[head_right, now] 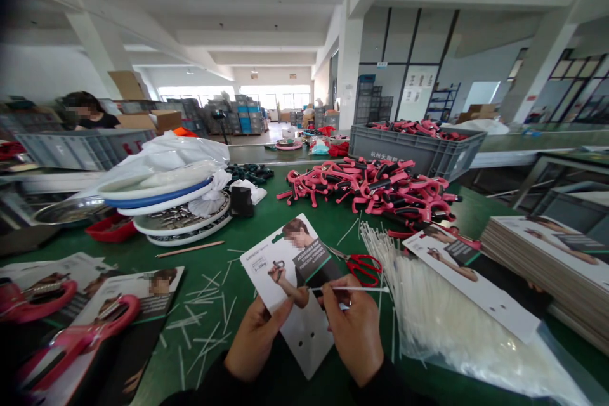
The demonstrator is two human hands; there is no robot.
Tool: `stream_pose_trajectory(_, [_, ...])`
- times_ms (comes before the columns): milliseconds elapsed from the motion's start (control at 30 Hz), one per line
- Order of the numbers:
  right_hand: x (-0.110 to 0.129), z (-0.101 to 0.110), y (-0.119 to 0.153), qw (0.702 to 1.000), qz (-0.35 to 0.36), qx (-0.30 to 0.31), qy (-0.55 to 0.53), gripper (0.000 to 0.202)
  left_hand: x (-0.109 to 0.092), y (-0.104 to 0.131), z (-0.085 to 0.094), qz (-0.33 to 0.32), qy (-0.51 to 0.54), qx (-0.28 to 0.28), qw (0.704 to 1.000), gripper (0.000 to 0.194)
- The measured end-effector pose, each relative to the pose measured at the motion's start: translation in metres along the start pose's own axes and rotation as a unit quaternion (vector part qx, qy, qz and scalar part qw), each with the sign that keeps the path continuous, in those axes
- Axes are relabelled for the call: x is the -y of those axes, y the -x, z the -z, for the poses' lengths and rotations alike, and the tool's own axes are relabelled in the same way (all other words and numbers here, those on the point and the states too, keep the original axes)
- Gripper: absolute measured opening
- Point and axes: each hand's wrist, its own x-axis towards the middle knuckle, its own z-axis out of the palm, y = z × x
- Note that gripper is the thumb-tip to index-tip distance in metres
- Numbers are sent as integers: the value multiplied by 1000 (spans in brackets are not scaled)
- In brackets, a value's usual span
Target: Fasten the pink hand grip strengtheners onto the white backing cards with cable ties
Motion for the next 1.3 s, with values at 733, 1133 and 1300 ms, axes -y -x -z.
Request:
stream_pose_trajectory(733, [-14, -34, 4, 995, 14, -94, -43, 25, 26, 5, -20, 109, 187, -128, 968, 61])
stream_pose_trajectory(1133, [-17, -25, 2, 997, 41, -50, 31, 25, 25, 3, -24, 137, 246, -131, 951, 54])
stream_pose_trajectory(1300, [-16, -7, 6, 1000, 18, -4, -4, 23, 19, 0, -17, 118, 195, -100, 969, 25])
